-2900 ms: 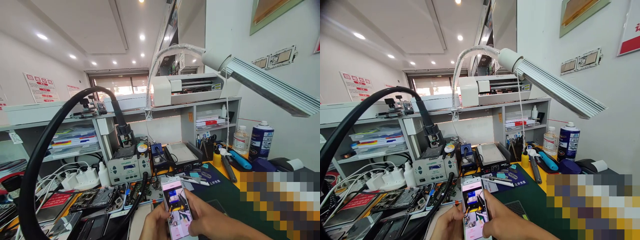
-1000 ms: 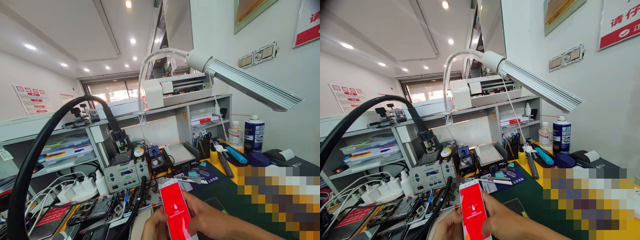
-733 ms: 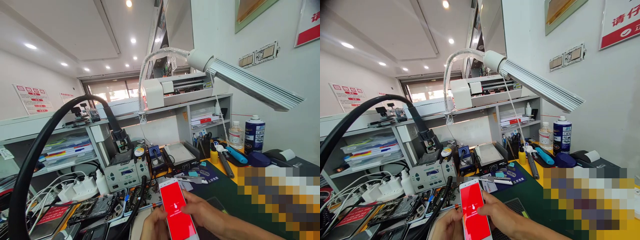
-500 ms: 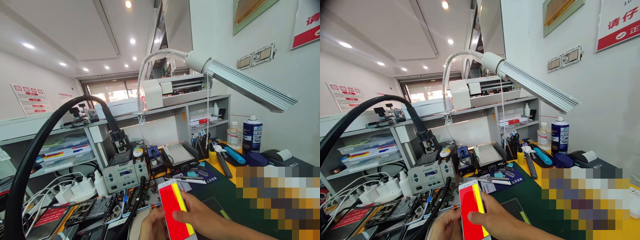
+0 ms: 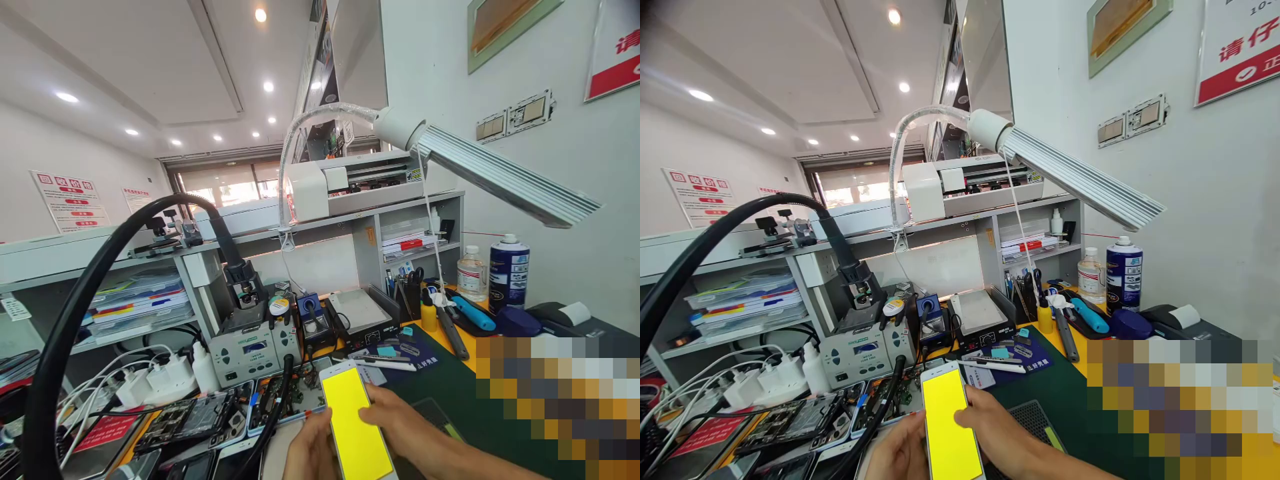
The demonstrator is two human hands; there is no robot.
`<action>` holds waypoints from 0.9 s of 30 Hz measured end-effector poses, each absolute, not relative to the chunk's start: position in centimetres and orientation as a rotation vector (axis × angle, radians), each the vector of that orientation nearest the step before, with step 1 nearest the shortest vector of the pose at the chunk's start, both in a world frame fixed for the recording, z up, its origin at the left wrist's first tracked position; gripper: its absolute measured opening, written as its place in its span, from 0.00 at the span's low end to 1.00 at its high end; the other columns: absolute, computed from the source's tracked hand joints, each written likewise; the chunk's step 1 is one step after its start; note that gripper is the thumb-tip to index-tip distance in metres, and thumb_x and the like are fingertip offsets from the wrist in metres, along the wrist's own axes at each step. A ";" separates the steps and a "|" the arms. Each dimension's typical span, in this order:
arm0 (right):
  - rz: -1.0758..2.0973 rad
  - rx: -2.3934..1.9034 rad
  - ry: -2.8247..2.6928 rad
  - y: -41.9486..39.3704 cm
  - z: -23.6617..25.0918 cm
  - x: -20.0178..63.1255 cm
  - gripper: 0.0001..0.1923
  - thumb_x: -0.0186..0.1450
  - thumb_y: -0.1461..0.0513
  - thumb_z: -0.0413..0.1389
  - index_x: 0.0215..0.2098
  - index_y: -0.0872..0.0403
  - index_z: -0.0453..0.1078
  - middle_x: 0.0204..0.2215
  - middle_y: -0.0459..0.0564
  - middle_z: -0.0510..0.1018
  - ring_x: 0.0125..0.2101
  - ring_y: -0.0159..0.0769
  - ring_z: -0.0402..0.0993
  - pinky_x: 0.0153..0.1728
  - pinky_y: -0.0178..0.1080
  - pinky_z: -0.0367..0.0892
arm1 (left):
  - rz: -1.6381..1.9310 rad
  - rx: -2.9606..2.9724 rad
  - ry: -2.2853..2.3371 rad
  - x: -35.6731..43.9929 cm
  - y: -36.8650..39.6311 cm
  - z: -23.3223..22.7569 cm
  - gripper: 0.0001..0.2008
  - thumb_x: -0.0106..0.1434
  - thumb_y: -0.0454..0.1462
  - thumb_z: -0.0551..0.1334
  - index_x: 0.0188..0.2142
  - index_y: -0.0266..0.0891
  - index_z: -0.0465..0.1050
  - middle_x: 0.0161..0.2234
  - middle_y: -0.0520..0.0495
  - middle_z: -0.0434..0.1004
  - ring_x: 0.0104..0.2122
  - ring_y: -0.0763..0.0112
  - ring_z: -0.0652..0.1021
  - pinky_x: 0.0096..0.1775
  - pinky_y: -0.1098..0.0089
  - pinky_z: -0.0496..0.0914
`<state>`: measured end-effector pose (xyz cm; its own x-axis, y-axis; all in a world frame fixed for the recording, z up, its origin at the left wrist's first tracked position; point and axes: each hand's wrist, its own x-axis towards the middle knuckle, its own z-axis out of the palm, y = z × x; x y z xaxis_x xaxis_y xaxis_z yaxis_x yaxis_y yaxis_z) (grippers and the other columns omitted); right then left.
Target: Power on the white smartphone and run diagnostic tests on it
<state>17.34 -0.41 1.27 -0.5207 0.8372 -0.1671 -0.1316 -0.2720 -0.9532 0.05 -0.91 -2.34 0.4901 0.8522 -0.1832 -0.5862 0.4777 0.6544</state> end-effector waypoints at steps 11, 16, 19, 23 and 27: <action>1.846 -0.804 -1.301 -0.8 1.6 17.5 0.20 0.57 0.60 0.57 0.48 0.52 0.71 0.31 0.47 0.78 0.36 0.41 0.75 0.42 0.42 0.66 | 0.937 0.528 0.534 0.2 -1.0 -2.0 0.18 0.62 0.43 0.59 0.43 0.32 0.77 0.38 0.37 0.81 0.46 0.51 0.76 0.52 0.55 0.65; 1.844 -0.797 -1.234 -0.4 0.9 17.4 0.18 0.61 0.58 0.53 0.47 0.53 0.71 0.30 0.48 0.77 0.35 0.41 0.74 0.43 0.45 0.67 | 0.939 0.491 0.518 0.3 -1.0 -2.0 0.19 0.62 0.46 0.59 0.43 0.34 0.78 0.37 0.39 0.81 0.47 0.52 0.76 0.51 0.56 0.66; 1.808 -0.851 -1.287 -0.5 0.9 17.2 0.18 0.61 0.60 0.55 0.49 0.54 0.70 0.33 0.49 0.78 0.37 0.41 0.75 0.42 0.45 0.68 | 0.898 0.526 0.520 0.3 -1.1 -1.8 0.19 0.63 0.46 0.58 0.42 0.34 0.79 0.38 0.38 0.82 0.47 0.52 0.77 0.50 0.56 0.67; 1.736 -0.884 -1.439 -0.9 1.7 17.2 0.23 0.60 0.61 0.60 0.53 0.54 0.67 0.41 0.52 0.79 0.42 0.44 0.75 0.45 0.44 0.67 | 0.902 0.493 0.523 0.3 -0.8 -2.2 0.19 0.61 0.44 0.59 0.44 0.33 0.78 0.39 0.37 0.81 0.49 0.49 0.75 0.50 0.54 0.68; 1.721 -0.908 -1.451 -1.1 2.1 17.4 0.25 0.58 0.63 0.59 0.54 0.53 0.67 0.44 0.51 0.78 0.47 0.45 0.73 0.46 0.42 0.65 | 0.933 0.472 0.543 0.3 -0.5 -3.0 0.22 0.60 0.46 0.59 0.46 0.31 0.77 0.40 0.36 0.81 0.50 0.48 0.74 0.51 0.53 0.67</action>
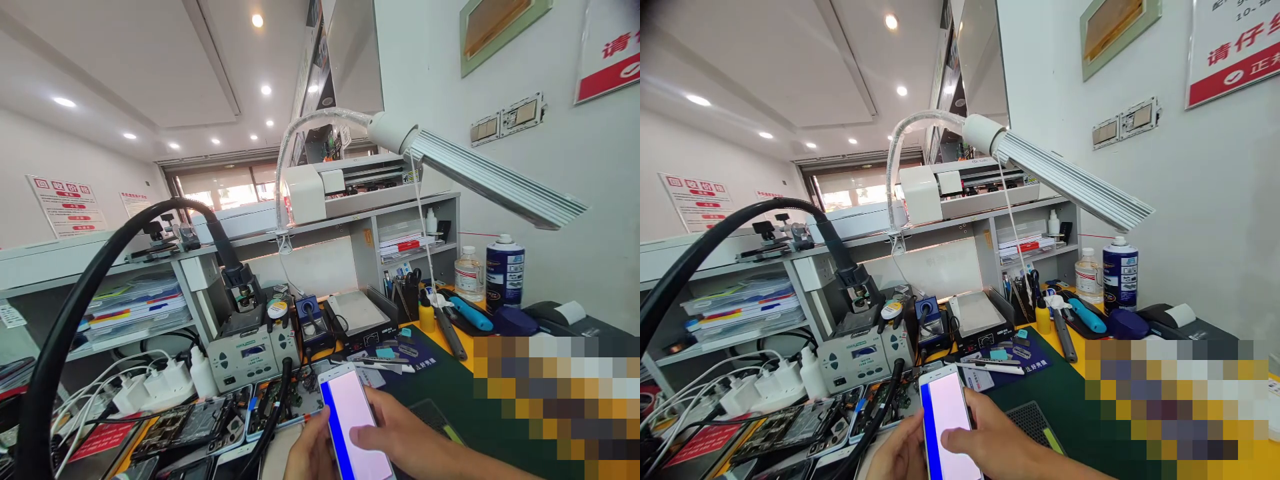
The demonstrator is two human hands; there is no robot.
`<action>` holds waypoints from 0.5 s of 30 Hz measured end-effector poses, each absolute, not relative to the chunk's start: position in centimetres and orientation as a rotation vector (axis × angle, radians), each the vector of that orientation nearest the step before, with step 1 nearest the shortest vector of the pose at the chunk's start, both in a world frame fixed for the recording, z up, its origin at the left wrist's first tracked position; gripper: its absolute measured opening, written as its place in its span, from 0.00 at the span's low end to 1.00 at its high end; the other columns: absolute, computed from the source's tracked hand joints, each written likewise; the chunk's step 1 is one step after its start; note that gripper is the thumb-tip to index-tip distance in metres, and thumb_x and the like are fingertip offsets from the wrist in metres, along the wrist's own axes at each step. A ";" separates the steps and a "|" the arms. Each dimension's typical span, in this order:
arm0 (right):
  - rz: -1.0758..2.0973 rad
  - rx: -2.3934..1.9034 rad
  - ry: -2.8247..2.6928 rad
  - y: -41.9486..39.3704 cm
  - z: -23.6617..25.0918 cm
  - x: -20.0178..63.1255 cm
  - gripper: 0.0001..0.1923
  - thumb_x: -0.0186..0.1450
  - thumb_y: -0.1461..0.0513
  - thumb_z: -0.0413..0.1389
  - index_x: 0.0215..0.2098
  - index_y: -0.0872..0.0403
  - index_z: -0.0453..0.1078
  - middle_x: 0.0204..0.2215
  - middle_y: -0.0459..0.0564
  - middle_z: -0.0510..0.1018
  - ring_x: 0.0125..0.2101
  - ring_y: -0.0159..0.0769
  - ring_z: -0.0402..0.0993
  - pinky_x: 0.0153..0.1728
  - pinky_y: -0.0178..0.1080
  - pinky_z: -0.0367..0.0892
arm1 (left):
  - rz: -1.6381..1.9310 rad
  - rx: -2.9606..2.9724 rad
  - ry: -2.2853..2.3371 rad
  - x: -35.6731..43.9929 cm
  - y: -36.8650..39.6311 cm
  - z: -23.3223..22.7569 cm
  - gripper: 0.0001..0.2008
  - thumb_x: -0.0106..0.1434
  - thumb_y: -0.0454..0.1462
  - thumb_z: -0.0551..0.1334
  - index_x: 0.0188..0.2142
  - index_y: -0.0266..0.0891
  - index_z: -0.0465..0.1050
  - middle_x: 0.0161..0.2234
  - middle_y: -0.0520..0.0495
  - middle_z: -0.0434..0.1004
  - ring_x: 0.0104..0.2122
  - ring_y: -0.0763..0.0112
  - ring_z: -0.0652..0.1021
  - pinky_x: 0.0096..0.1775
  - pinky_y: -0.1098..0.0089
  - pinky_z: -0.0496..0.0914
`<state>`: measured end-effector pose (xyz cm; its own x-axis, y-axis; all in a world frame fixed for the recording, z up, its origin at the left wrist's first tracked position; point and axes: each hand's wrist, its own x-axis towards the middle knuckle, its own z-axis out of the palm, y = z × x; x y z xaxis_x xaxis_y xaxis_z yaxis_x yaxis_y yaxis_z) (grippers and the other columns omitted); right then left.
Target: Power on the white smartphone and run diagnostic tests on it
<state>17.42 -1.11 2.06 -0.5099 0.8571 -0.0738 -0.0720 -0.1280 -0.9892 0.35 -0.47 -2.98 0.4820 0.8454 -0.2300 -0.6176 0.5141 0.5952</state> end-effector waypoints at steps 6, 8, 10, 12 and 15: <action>1.855 -0.821 -1.273 -0.4 1.1 17.5 0.24 0.54 0.61 0.52 0.50 0.54 0.70 0.33 0.49 0.78 0.39 0.44 0.74 0.41 0.43 0.65 | 0.929 0.496 0.515 0.4 -0.7 -2.6 0.21 0.61 0.47 0.59 0.46 0.34 0.76 0.46 0.37 0.79 0.52 0.48 0.72 0.52 0.51 0.65; 1.871 -0.811 -1.233 -0.3 0.8 17.5 0.23 0.56 0.58 0.51 0.49 0.54 0.70 0.31 0.49 0.78 0.37 0.43 0.74 0.41 0.44 0.65 | 0.925 0.518 0.520 0.3 -0.7 -2.4 0.21 0.61 0.47 0.58 0.47 0.35 0.76 0.47 0.38 0.78 0.53 0.48 0.71 0.52 0.51 0.65; 1.836 -0.865 -1.257 -0.3 0.6 17.4 0.22 0.56 0.60 0.51 0.48 0.54 0.70 0.32 0.49 0.78 0.38 0.43 0.74 0.40 0.43 0.65 | 0.900 0.526 0.532 0.1 -0.5 -2.6 0.22 0.61 0.47 0.58 0.47 0.35 0.76 0.47 0.37 0.78 0.53 0.47 0.71 0.52 0.50 0.65; 1.758 -0.940 -1.339 -0.3 0.6 17.2 0.22 0.55 0.63 0.54 0.48 0.54 0.70 0.33 0.49 0.78 0.40 0.43 0.74 0.40 0.41 0.65 | 0.884 0.524 0.544 0.0 -0.3 -3.0 0.22 0.61 0.48 0.59 0.47 0.35 0.76 0.47 0.36 0.78 0.53 0.46 0.71 0.52 0.49 0.65; 1.679 -0.959 -1.445 -0.6 0.8 17.2 0.21 0.56 0.63 0.58 0.48 0.53 0.70 0.36 0.48 0.78 0.42 0.43 0.73 0.41 0.40 0.65 | 0.897 0.523 0.563 -0.1 -0.1 -3.6 0.24 0.59 0.49 0.59 0.49 0.35 0.75 0.47 0.36 0.78 0.53 0.46 0.71 0.51 0.50 0.66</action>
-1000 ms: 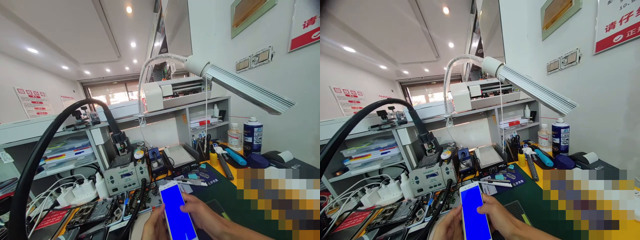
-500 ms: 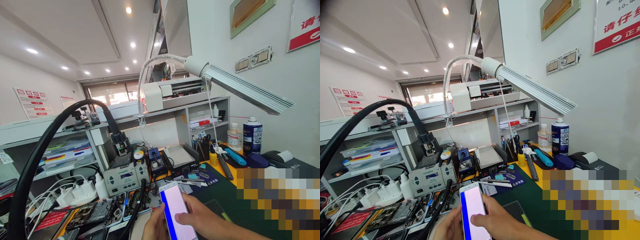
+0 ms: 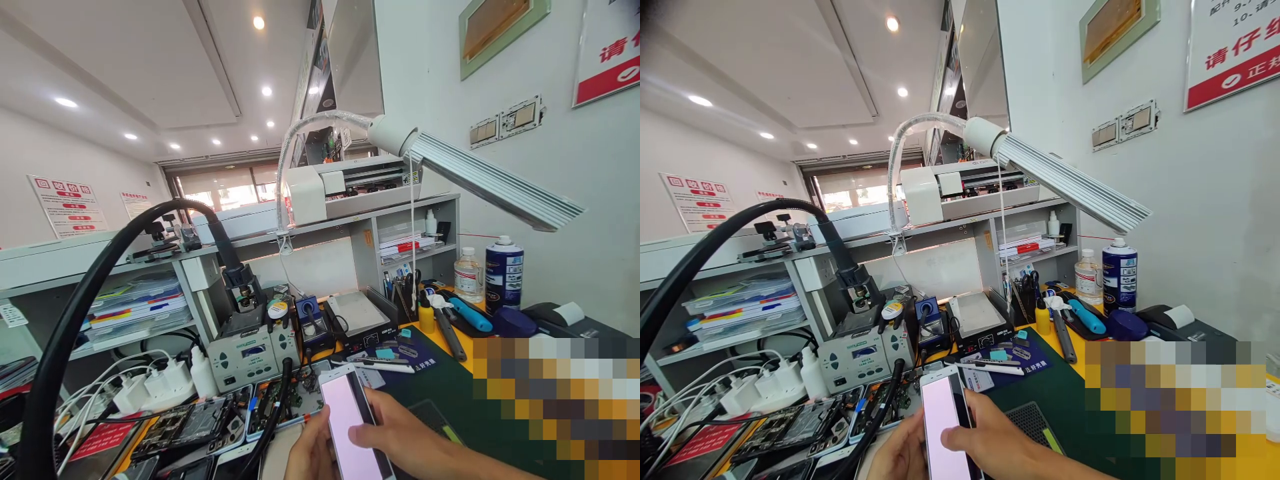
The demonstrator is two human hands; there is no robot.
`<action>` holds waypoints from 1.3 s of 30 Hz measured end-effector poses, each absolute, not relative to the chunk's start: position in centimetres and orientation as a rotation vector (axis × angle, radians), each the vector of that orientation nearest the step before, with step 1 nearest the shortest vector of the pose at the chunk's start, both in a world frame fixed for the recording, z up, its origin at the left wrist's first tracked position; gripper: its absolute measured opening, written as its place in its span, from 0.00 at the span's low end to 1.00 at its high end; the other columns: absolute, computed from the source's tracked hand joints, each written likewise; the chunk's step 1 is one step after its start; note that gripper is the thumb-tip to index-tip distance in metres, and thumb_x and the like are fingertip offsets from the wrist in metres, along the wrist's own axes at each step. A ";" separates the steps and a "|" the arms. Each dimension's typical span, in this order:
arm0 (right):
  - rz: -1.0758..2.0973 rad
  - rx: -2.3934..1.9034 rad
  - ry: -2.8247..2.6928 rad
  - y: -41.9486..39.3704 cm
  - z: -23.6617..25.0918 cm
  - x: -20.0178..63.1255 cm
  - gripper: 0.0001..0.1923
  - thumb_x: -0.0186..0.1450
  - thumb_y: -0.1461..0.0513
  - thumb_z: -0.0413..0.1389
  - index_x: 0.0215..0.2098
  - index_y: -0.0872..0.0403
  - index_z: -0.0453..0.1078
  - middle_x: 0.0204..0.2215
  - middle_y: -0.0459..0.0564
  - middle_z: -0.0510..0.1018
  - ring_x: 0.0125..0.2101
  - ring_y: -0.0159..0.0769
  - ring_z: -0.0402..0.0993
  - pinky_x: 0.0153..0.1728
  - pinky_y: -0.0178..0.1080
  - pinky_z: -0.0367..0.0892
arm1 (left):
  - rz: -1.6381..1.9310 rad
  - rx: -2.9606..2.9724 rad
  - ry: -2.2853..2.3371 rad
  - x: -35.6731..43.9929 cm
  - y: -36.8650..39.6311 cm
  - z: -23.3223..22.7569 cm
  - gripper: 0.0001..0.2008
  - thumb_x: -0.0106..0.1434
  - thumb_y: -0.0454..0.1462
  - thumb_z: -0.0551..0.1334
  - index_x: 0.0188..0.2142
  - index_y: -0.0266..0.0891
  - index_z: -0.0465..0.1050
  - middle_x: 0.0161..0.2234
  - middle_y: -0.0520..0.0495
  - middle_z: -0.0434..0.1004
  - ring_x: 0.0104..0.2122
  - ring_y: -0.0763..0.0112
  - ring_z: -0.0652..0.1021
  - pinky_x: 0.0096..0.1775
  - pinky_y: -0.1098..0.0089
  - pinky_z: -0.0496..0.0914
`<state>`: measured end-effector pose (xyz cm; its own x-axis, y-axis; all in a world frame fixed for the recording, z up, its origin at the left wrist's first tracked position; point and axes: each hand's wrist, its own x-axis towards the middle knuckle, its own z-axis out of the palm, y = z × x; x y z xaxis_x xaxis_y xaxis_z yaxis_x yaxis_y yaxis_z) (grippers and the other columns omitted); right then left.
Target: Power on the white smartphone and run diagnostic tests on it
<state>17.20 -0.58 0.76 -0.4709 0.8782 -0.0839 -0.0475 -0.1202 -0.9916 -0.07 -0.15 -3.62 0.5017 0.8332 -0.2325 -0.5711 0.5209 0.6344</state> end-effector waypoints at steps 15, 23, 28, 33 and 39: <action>1.816 -0.885 -1.270 -0.6 1.3 17.3 0.17 0.56 0.61 0.52 0.44 0.52 0.72 0.30 0.46 0.74 0.38 0.42 0.73 0.40 0.41 0.65 | 0.910 0.531 0.556 0.3 -0.7 -2.3 0.19 0.59 0.48 0.61 0.40 0.34 0.78 0.40 0.37 0.80 0.50 0.47 0.74 0.52 0.48 0.65; 1.692 -0.891 -1.467 -1.0 1.8 17.3 0.20 0.58 0.61 0.58 0.49 0.53 0.71 0.38 0.48 0.77 0.44 0.43 0.71 0.45 0.40 0.63 | 0.855 0.505 0.560 0.0 -0.5 -2.7 0.24 0.59 0.48 0.60 0.49 0.34 0.75 0.46 0.34 0.79 0.52 0.44 0.73 0.53 0.45 0.64; 1.830 -0.851 -1.313 -0.4 1.2 17.5 0.22 0.56 0.63 0.53 0.49 0.53 0.70 0.33 0.48 0.77 0.40 0.43 0.73 0.40 0.40 0.63 | 0.938 0.480 0.519 0.3 -0.2 -3.3 0.21 0.56 0.47 0.62 0.43 0.35 0.78 0.46 0.36 0.79 0.54 0.44 0.71 0.54 0.46 0.64; 1.796 -0.865 -1.289 -0.4 0.8 17.2 0.20 0.58 0.61 0.51 0.47 0.55 0.71 0.32 0.48 0.77 0.39 0.43 0.73 0.40 0.41 0.64 | 0.948 0.473 0.551 0.3 -0.1 -3.6 0.22 0.59 0.47 0.60 0.47 0.35 0.76 0.47 0.36 0.79 0.54 0.45 0.71 0.53 0.46 0.65; 1.642 -0.978 -1.450 -0.9 1.4 17.0 0.21 0.59 0.59 0.60 0.50 0.54 0.69 0.42 0.50 0.78 0.47 0.45 0.71 0.46 0.42 0.65 | 0.902 0.501 0.518 -0.1 -0.2 -3.7 0.24 0.59 0.47 0.59 0.51 0.37 0.73 0.47 0.37 0.79 0.53 0.47 0.72 0.53 0.48 0.65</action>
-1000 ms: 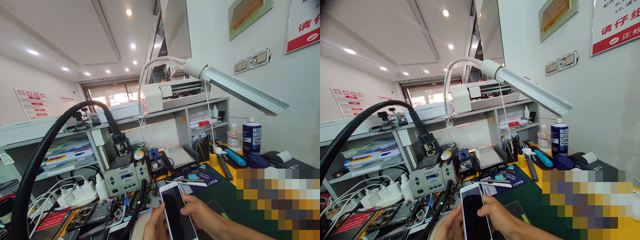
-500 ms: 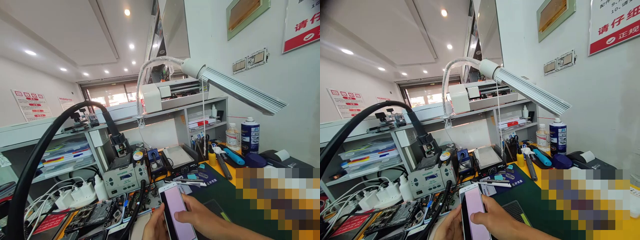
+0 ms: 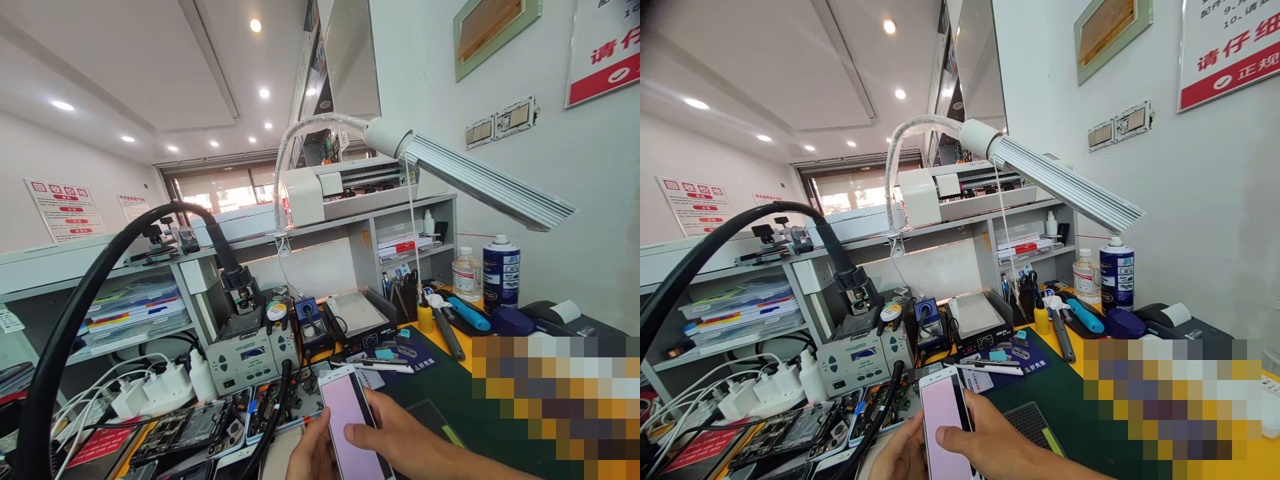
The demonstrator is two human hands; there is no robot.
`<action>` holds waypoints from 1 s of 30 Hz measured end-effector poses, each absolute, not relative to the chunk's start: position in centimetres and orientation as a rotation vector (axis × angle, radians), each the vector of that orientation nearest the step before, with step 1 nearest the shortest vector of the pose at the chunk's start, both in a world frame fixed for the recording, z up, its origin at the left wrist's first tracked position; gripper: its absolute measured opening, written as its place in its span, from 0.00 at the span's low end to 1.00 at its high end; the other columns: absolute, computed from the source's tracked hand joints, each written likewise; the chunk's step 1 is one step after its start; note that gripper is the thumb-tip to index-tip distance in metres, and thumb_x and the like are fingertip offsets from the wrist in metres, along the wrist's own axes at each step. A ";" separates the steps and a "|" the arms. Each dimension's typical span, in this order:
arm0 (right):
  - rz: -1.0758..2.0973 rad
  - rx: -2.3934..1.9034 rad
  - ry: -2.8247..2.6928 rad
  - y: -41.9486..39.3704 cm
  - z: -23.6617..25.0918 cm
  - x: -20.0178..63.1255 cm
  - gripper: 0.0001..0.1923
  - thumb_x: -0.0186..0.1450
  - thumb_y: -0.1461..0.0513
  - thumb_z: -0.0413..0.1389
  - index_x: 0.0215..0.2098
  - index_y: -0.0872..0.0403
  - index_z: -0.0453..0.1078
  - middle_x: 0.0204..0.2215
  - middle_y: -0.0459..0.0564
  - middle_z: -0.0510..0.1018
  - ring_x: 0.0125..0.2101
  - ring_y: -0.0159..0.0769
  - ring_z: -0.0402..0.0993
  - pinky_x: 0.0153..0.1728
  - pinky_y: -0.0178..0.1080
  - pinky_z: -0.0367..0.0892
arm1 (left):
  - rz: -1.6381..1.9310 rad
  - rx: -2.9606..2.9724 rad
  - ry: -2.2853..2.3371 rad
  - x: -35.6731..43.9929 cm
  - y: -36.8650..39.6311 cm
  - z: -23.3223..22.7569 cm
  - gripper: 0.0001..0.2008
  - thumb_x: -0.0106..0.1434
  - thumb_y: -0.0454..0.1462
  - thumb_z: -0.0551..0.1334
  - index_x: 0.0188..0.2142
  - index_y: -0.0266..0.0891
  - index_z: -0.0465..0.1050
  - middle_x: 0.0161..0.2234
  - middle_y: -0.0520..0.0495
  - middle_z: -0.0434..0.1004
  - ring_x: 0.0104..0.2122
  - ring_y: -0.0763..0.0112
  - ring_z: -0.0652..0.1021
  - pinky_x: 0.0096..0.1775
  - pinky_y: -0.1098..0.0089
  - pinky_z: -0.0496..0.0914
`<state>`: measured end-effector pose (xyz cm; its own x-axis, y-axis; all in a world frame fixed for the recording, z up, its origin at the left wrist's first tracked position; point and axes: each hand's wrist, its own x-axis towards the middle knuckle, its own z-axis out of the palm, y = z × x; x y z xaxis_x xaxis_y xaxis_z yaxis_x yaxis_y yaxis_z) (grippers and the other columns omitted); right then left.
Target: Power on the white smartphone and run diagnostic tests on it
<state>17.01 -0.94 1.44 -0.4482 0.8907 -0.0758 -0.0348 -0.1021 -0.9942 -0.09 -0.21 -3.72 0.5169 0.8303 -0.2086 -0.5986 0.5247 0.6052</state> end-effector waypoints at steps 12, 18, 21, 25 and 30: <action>1.844 -0.753 -1.222 -0.3 0.3 17.2 0.16 0.61 0.59 0.53 0.46 0.54 0.72 0.29 0.48 0.77 0.35 0.40 0.74 0.40 0.42 0.66 | 0.962 0.468 0.565 0.4 -0.1 -3.9 0.23 0.58 0.47 0.61 0.46 0.33 0.76 0.39 0.38 0.81 0.54 0.49 0.71 0.53 0.53 0.65; 1.832 -0.755 -1.232 -0.5 0.2 17.2 0.16 0.62 0.59 0.52 0.47 0.54 0.71 0.32 0.49 0.78 0.36 0.41 0.74 0.41 0.43 0.66 | 0.942 0.463 0.583 0.5 -0.1 -3.7 0.23 0.59 0.49 0.60 0.46 0.34 0.76 0.37 0.39 0.82 0.53 0.50 0.72 0.54 0.55 0.64; 1.813 -0.804 -1.253 -0.4 0.1 17.2 0.16 0.61 0.61 0.52 0.47 0.54 0.71 0.30 0.48 0.77 0.34 0.40 0.74 0.40 0.43 0.66 | 0.930 0.466 0.555 0.4 -0.1 -3.7 0.22 0.60 0.48 0.59 0.46 0.35 0.77 0.36 0.40 0.82 0.51 0.49 0.73 0.54 0.54 0.64; 1.765 -0.870 -1.302 -0.3 0.2 17.2 0.17 0.61 0.62 0.52 0.48 0.54 0.71 0.32 0.49 0.79 0.34 0.39 0.74 0.40 0.42 0.66 | 0.917 0.484 0.550 0.3 0.1 -4.2 0.24 0.60 0.49 0.58 0.47 0.34 0.76 0.38 0.38 0.82 0.51 0.48 0.74 0.53 0.52 0.64; 1.749 -0.904 -1.337 -0.4 0.7 17.1 0.19 0.58 0.66 0.52 0.48 0.55 0.71 0.32 0.49 0.79 0.36 0.39 0.75 0.37 0.38 0.64 | 0.905 0.484 0.576 0.4 0.3 -4.3 0.29 0.58 0.50 0.61 0.50 0.29 0.74 0.37 0.36 0.82 0.50 0.47 0.74 0.54 0.53 0.64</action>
<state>17.13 -0.36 0.75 -0.4747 0.8752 -0.0932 -0.1398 -0.1795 -0.9738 0.41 0.31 -4.30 0.4884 0.8338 -0.2572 -0.5859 0.5318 0.6115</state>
